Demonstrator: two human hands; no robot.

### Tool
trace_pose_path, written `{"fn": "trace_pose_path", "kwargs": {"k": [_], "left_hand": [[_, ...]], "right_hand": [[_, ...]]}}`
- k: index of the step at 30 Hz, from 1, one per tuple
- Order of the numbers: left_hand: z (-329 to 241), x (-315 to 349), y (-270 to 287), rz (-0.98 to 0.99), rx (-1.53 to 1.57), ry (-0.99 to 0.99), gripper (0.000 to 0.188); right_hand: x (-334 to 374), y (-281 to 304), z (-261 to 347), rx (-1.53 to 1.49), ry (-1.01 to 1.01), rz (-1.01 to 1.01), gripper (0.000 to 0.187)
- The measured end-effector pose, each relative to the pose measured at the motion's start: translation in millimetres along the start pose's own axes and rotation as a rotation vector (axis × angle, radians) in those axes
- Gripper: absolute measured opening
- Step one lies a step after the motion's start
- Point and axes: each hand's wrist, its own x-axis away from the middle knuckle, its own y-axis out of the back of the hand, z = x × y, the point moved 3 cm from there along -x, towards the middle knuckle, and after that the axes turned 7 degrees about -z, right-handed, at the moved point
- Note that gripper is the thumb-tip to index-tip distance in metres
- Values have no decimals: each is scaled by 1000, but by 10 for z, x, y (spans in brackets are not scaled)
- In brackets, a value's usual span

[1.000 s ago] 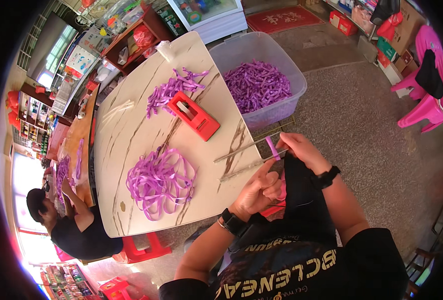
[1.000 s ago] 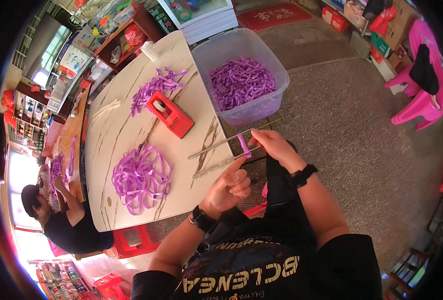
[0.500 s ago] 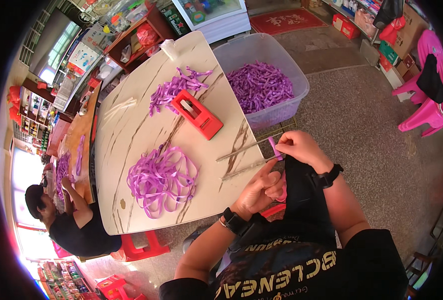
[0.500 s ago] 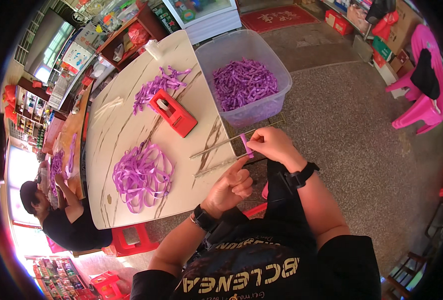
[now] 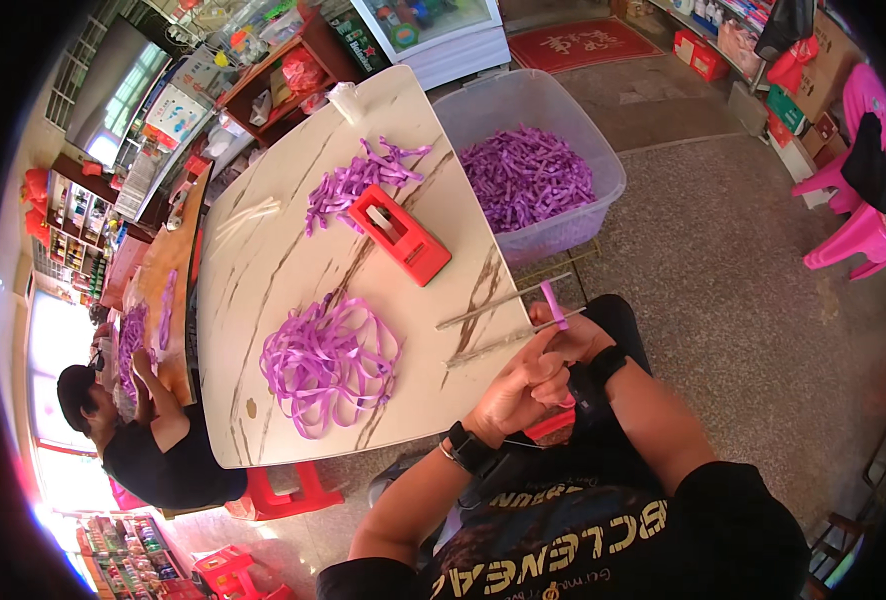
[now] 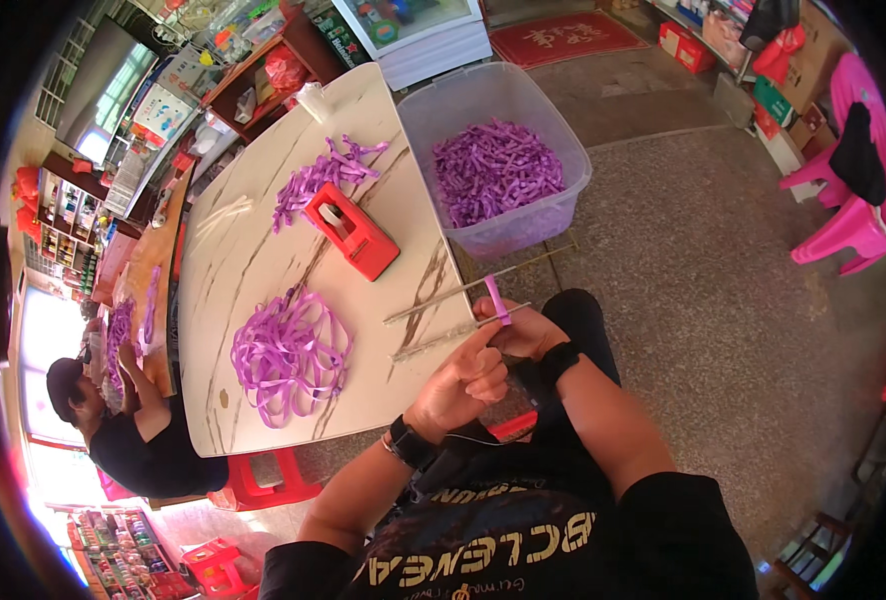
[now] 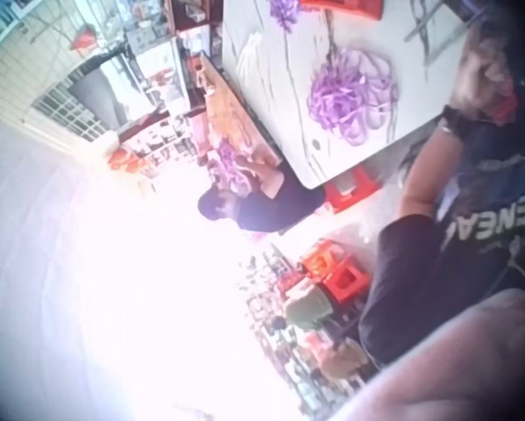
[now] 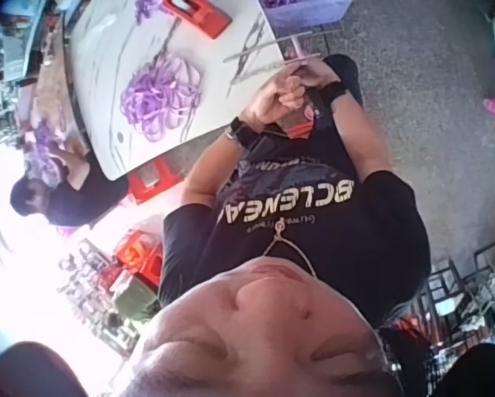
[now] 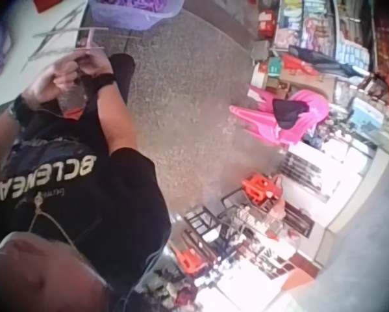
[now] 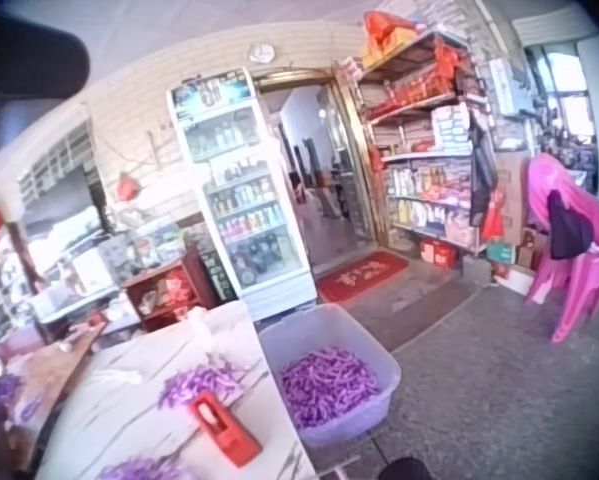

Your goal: Manufacturing decorative bows from purple ribbon using a wooden jig.

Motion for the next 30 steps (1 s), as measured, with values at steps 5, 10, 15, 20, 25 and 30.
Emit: {"fn": "trace_pose_path", "kwargs": {"k": [5,10,15,20,25,30], "left_hand": [[8,-23,-39,8,-93,-30,59],[20,-16,-34,21,-157,-9,61],[33,-6,-27,59,-232,-87,58],[40,50,-15,102,-162,-84,47],[-20,171,-92,125,-139,-52,37],[-510,596,-153,25,-644,-211,13]], "right_hand": [[218,-278,355,-24,-45,-234,30],[235,-398,548,281,-73,-111,30],[282,-416,623,129,-154,115,20],[973,-301,1086,353,209,-553,20],[1098,-881,1440,1283,343,-591,23],[270,-1485,1545,1835,333,-155,21]]}}
